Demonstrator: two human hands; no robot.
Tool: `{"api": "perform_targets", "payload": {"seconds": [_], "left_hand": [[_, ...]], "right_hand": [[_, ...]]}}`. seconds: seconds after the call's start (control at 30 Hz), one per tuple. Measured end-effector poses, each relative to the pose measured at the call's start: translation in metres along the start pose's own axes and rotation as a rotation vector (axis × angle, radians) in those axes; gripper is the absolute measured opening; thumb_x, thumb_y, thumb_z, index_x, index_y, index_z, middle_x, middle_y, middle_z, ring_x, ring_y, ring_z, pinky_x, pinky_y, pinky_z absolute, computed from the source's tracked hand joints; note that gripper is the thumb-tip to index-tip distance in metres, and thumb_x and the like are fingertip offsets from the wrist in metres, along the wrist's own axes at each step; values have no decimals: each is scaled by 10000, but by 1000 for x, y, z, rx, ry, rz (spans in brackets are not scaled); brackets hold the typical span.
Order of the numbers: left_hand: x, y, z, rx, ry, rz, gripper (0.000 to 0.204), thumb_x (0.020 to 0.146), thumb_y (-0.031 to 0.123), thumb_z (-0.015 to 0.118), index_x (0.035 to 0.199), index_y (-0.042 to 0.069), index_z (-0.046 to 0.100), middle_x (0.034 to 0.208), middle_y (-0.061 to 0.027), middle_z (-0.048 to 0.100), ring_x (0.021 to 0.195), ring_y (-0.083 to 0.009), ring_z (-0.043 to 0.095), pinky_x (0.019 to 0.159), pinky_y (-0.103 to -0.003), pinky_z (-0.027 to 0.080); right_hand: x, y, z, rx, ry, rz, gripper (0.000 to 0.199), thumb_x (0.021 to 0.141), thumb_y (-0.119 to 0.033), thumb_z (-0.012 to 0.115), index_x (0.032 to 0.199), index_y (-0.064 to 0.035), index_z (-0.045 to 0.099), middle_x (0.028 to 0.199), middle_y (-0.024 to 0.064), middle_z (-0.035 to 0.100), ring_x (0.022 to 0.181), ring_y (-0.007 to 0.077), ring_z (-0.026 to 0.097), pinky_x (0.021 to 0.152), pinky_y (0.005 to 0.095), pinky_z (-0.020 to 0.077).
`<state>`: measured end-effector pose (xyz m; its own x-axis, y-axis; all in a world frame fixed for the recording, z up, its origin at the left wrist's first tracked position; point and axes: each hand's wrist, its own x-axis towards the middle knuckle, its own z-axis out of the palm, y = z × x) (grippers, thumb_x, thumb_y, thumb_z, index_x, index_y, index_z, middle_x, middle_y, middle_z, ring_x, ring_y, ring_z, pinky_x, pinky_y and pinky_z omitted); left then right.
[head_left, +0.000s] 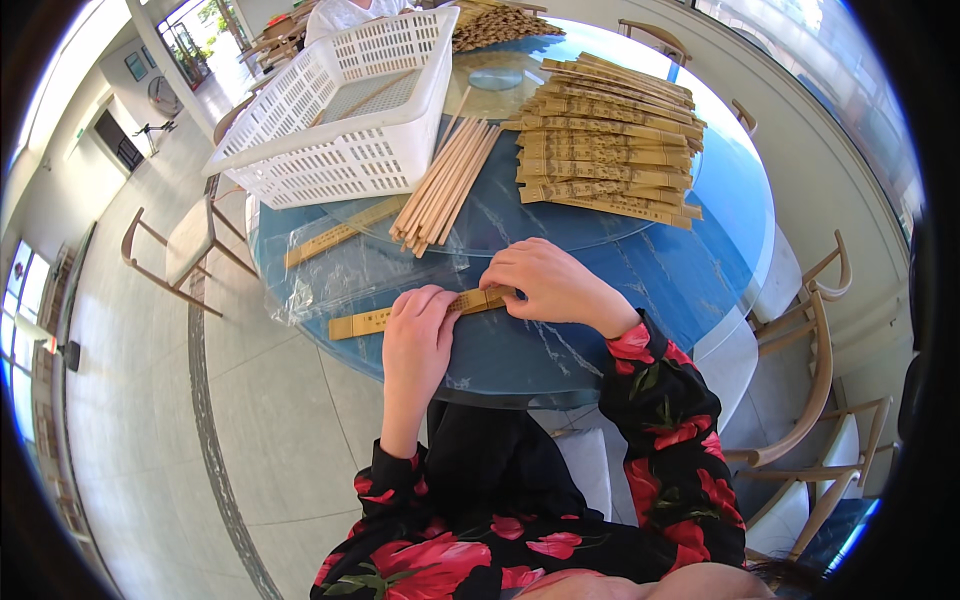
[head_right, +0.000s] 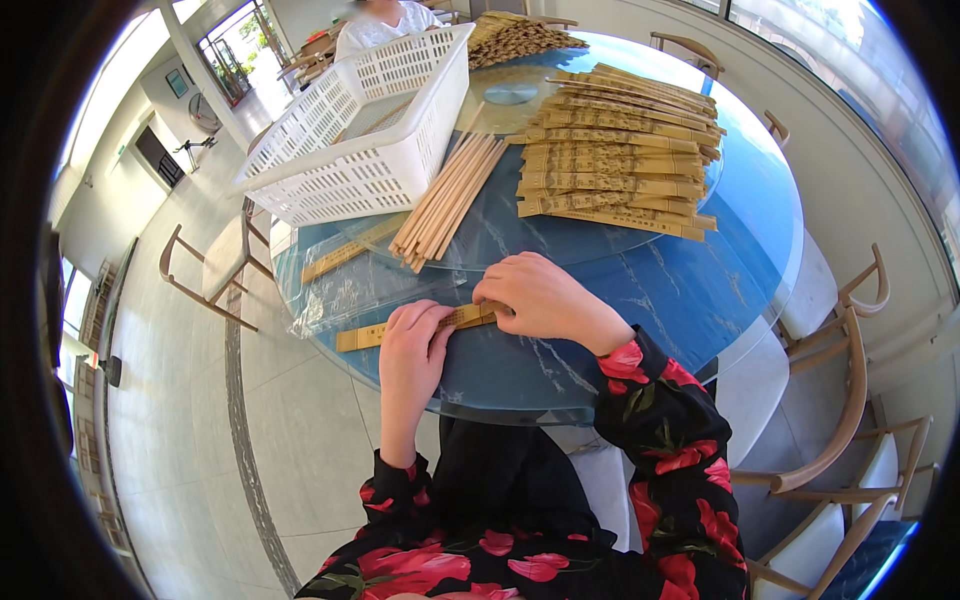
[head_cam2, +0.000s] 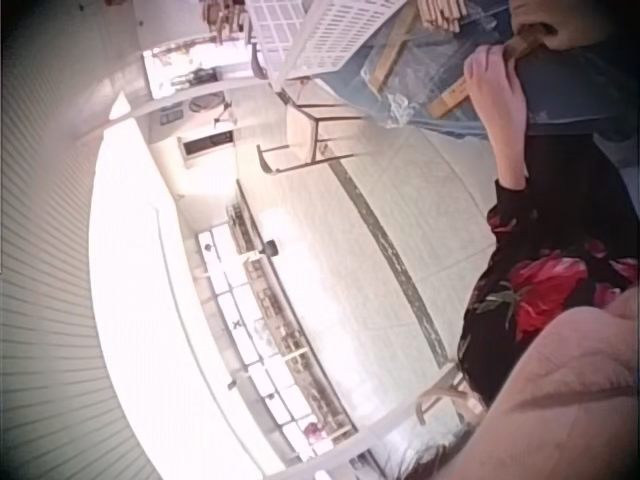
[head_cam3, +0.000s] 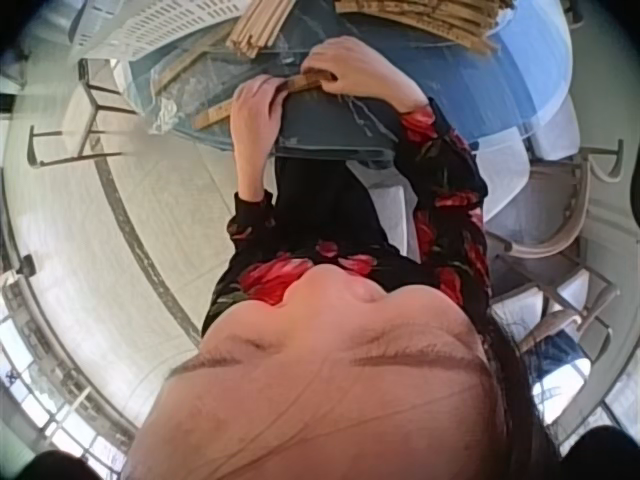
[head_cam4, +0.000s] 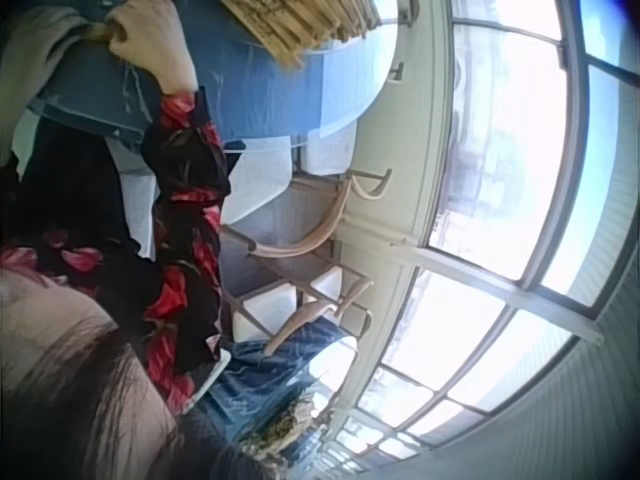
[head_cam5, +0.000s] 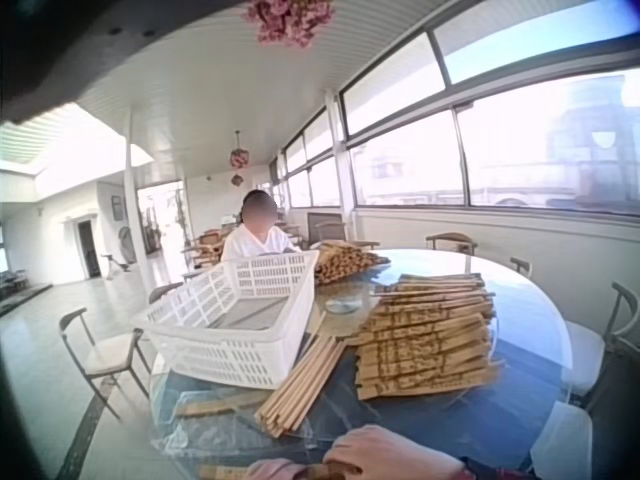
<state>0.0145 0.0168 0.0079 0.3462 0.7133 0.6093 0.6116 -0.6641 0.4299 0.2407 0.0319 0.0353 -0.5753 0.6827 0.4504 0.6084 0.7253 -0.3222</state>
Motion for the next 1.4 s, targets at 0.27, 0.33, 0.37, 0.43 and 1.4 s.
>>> {"api": "perform_targets", "payload": {"seconds": [0.27, 0.33, 0.37, 0.43, 1.4], "left_hand": [[-3, -3, 1, 14, 5, -6, 161, 822, 25, 675, 983, 23, 674, 1010, -95, 656, 960, -310, 603, 850, -389, 495], [-3, -5, 1, 32, 12, 9, 160, 819, 14, 666, 979, 17, 669, 1003, -95, 651, 948, -309, 600, 846, -393, 493], [-3, -5, 1, 52, 20, 15, 158, 820, 11, 663, 977, 16, 667, 998, -94, 650, 945, -309, 598, 846, -395, 491], [-3, -6, 1, 106, 41, 23, 150, 825, 9, 656, 975, 13, 666, 986, -93, 653, 944, -309, 596, 849, -399, 487], [-9, -16, -4, -302, 48, -285, 176, 771, -6, 748, 944, 6, 719, 908, -90, 670, 675, -180, 608, 630, -275, 483]], "right_hand": [[1, 1, 0, 51, 22, 102, 92, 846, -121, 634, 907, -61, 667, 842, 87, 657, 856, 305, 618, 793, 411, 479], [2, 1, 0, 54, 62, 130, 97, 853, -127, 639, 908, -51, 665, 824, 99, 657, 821, 315, 621, 746, 411, 486], [2, 1, 0, 49, 87, 143, 98, 857, -125, 638, 911, -47, 663, 819, 105, 658, 800, 319, 623, 718, 409, 489], [1, 1, -1, 78, 141, 192, 95, 870, -119, 639, 917, -40, 659, 814, 109, 660, 761, 308, 630, 673, 393, 490], [2, 5, -2, 540, 274, 182, 290, 832, 105, 532, 993, -38, 727, 985, 88, 628, 745, 185, 629, 682, 284, 524]]}}
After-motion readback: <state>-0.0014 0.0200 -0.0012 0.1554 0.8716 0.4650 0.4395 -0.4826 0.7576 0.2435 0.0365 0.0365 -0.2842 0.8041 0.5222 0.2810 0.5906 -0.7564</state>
